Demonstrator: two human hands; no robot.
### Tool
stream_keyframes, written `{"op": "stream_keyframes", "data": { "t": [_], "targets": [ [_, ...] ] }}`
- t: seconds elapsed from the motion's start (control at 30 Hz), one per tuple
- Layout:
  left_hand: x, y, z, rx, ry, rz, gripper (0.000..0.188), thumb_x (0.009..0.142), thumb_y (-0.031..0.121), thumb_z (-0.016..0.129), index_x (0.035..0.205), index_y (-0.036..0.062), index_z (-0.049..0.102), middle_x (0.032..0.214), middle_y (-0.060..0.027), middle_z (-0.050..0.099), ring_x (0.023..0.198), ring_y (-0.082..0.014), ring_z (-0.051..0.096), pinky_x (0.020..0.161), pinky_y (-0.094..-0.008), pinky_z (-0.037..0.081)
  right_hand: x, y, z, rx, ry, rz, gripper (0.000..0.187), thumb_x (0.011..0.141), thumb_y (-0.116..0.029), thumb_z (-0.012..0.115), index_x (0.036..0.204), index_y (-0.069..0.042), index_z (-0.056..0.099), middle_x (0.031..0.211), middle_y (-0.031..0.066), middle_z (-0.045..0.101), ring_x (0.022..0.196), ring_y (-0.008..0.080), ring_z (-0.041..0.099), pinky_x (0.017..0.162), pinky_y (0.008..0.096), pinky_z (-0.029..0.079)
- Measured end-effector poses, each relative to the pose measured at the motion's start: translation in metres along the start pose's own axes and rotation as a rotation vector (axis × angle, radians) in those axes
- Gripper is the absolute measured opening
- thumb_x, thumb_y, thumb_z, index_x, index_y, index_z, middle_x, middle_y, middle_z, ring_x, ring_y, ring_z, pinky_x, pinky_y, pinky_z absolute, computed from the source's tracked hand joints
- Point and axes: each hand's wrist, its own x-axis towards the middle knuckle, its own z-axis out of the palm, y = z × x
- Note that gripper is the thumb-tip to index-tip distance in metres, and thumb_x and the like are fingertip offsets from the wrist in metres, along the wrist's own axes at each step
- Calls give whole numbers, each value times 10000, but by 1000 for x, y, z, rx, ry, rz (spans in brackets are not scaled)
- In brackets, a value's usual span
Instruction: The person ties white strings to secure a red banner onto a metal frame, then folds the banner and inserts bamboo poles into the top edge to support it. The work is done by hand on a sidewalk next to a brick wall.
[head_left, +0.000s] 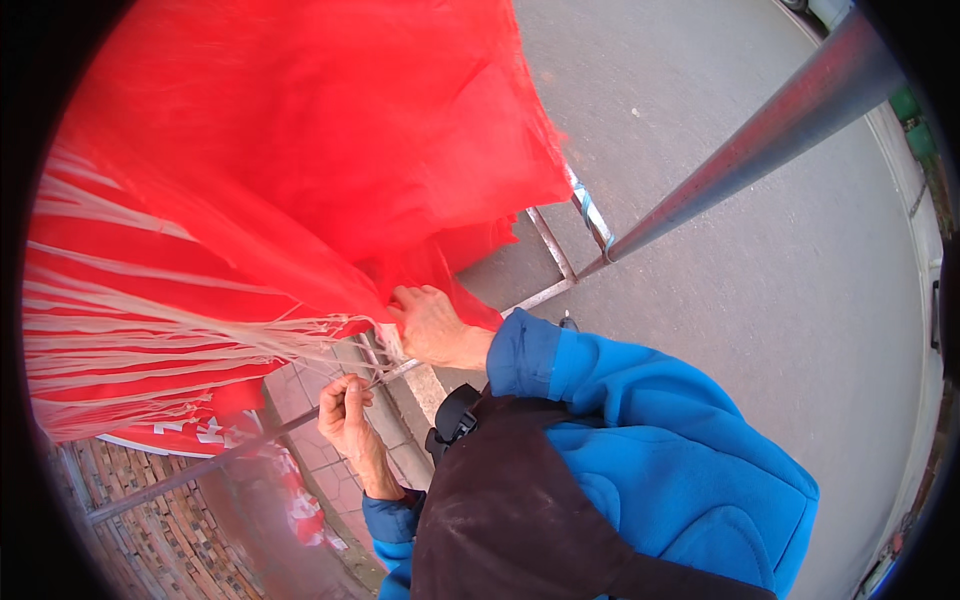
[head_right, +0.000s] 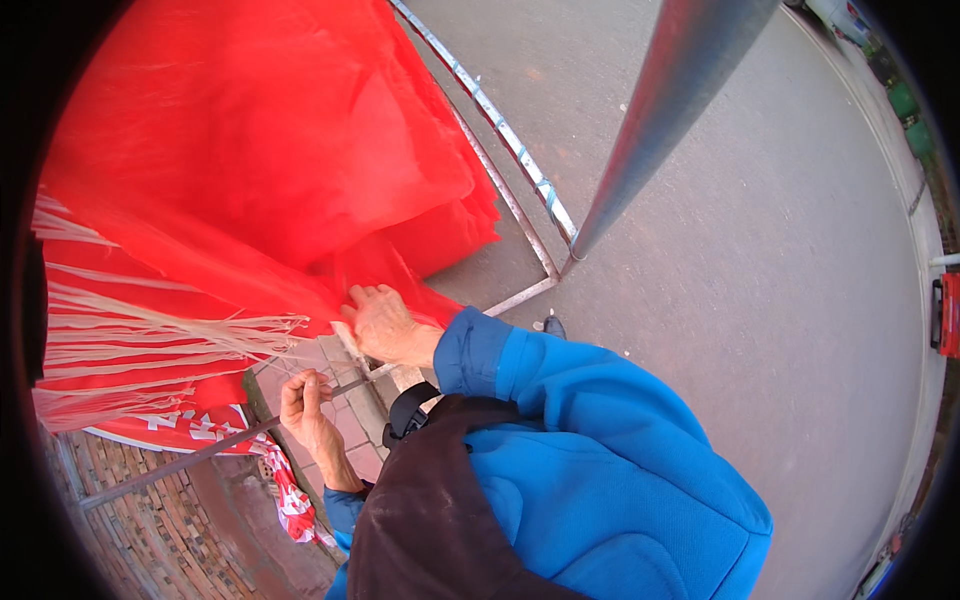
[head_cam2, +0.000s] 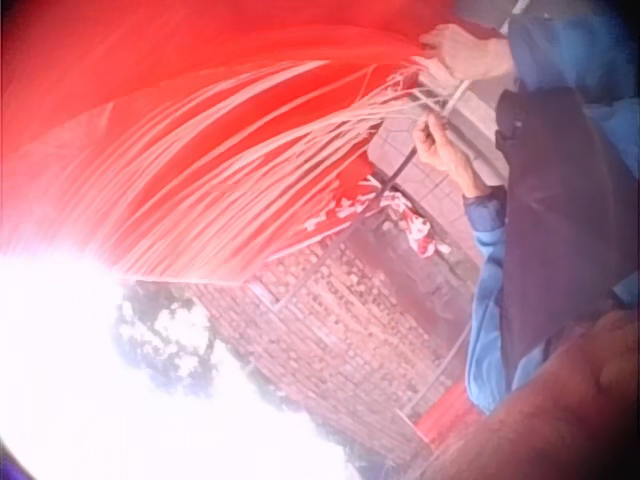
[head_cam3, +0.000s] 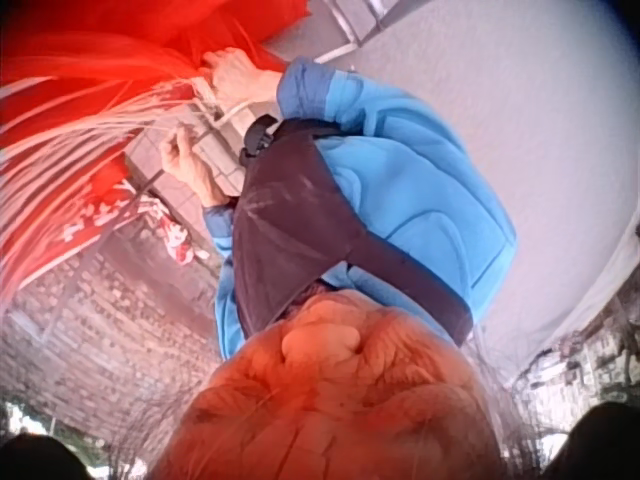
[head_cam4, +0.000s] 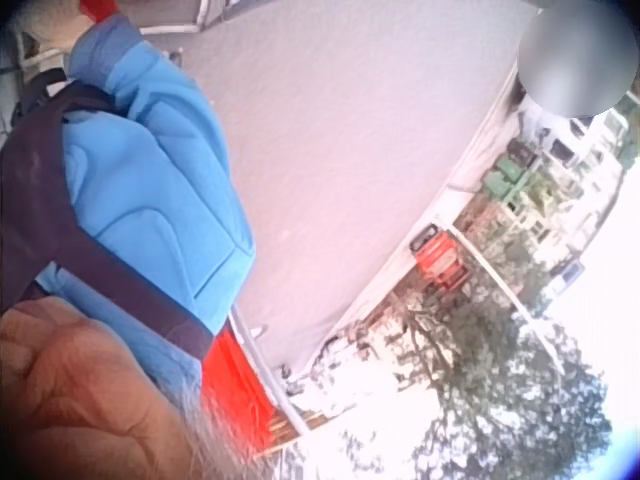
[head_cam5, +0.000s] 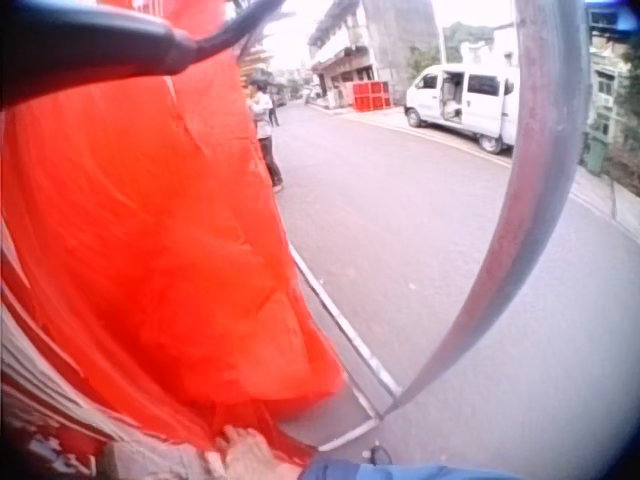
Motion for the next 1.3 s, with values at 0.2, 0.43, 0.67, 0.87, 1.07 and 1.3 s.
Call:
{"op": "stream_keyframes", "data": {
  "t": [0.2, 0.43, 0.67, 0.87, 1.07, 1.3],
  "targets": [
    [-4, -2, 7, -109, -74, -77, 82, 867, 25, 647, 946, 8, 660, 815, -46, 671, 670, -82, 581, 622, -208, 456, -9, 39, -33, 26, 160, 125, 245, 784, -208, 703, 695, -12, 587, 801, 162, 601, 689, 362, 616, 586, 464, 513],
    [-1, -6, 28, -291, -251, -195, 87, 859, 27, 665, 945, 14, 661, 814, -40, 675, 685, -75, 580, 627, -207, 451, -30, 88, -65, 51, 242, 237, 149, 772, -70, 677, 894, 13, 665, 981, 189, 641, 832, 374, 636, 723, 399, 527],
    [5, -11, 36, -337, -368, -203, 80, 880, 56, 650, 951, 21, 660, 805, -27, 675, 665, -61, 563, 601, -202, 429, -32, 34, -99, 572, -207, 576, 322, 829, -137, 692, 1122, -6, 659, 963, 99, 690, 885, 180, 650, 782, 305, 507],
    [10, -15, 37, -356, -412, -204, 61, 899, 58, 611, 913, 9, 644, 787, -58, 671, 647, -78, 567, 599, -211, 444, -2, -24, -70, 1013, -457, 543, 285, 881, -144, 662, 1102, 34, 634, 975, 80, 680, 888, 128, 627, 783, 285, 509],
    [17, -21, 17, -426, -339, -212, 75, 902, 76, 624, 922, 7, 644, 768, -58, 663, 634, -85, 568, 594, -209, 444, -4, -15, -73, 976, -300, 636, 171, 910, -136, 623, 949, 21, 678, 790, 75, 676, 778, 134, 635, 735, 277, 500],
    [29, -25, -29, -444, -141, -123, 71, 895, 63, 633, 942, 12, 650, 724, -42, 642, 589, -71, 530, 558, -198, 409, -9, 13, -86, 999, -141, 706, 173, 911, -132, 617, 950, 23, 684, 717, 73, 653, 671, 160, 634, 685, 290, 506]
  ]
}}
